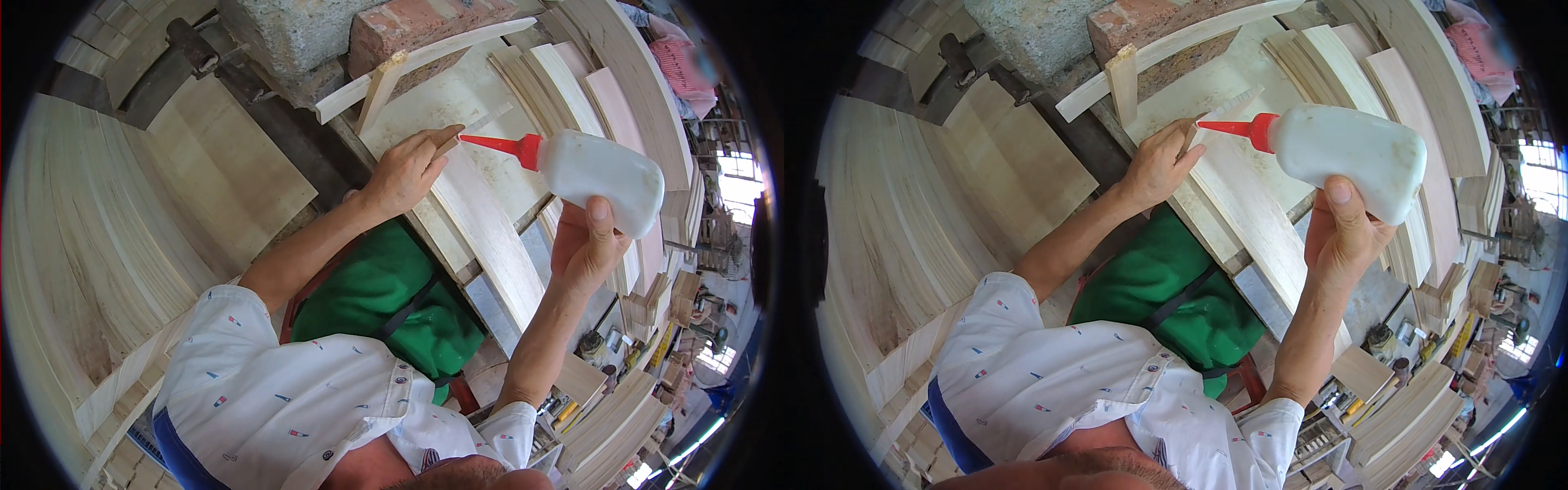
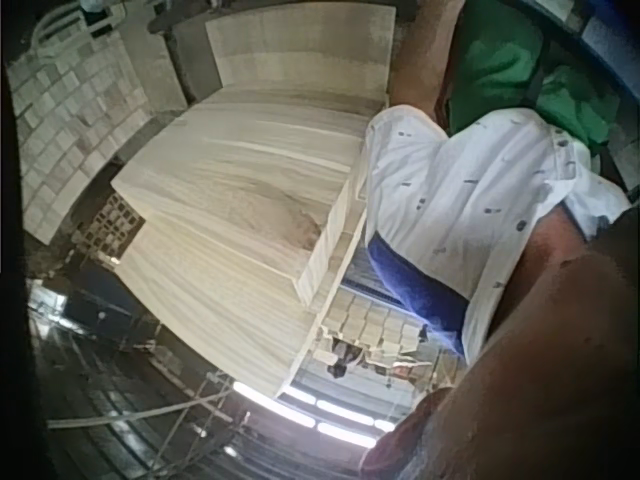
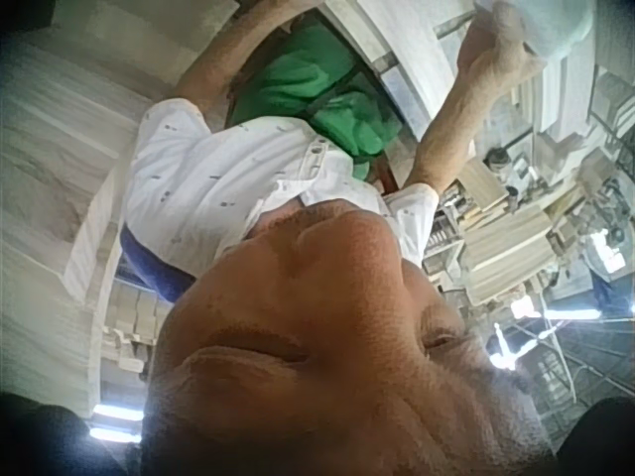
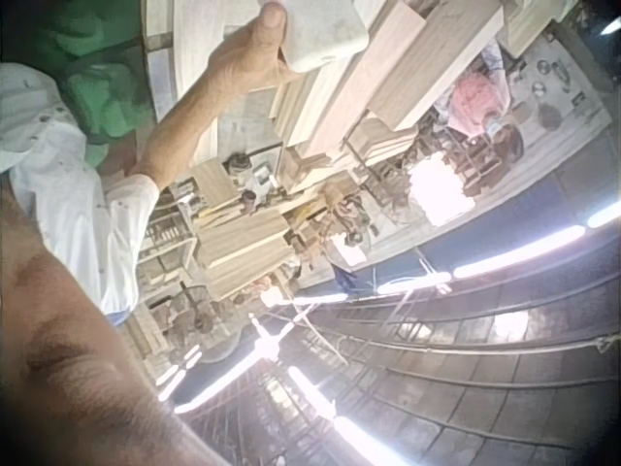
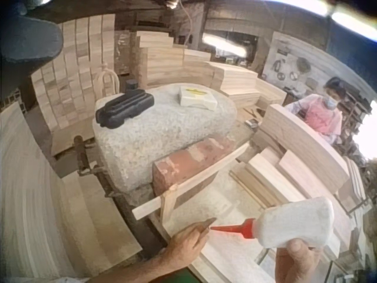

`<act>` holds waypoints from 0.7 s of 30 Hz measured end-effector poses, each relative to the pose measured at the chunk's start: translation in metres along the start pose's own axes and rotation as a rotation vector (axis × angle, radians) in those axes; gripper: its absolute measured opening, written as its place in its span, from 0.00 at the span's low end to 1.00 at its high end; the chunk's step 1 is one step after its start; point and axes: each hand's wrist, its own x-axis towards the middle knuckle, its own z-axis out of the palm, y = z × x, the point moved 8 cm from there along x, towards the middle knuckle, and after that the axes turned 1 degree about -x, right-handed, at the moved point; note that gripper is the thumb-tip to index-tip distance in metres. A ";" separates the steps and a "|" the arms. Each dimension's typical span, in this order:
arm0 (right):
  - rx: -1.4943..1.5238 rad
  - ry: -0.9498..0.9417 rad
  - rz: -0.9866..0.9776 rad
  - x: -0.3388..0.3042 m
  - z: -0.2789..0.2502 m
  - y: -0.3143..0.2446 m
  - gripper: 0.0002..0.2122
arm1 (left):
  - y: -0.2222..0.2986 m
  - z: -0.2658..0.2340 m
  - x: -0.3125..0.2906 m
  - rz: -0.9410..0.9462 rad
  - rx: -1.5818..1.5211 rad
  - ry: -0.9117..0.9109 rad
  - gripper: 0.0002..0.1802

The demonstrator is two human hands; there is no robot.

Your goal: Assemble a wooden box using wood glue and a pneumatic nailer.

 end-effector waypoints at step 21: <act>-0.091 -0.097 -0.085 0.016 0.016 -0.017 0.39 | -0.001 -0.001 0.001 -0.040 -0.010 0.014 0.13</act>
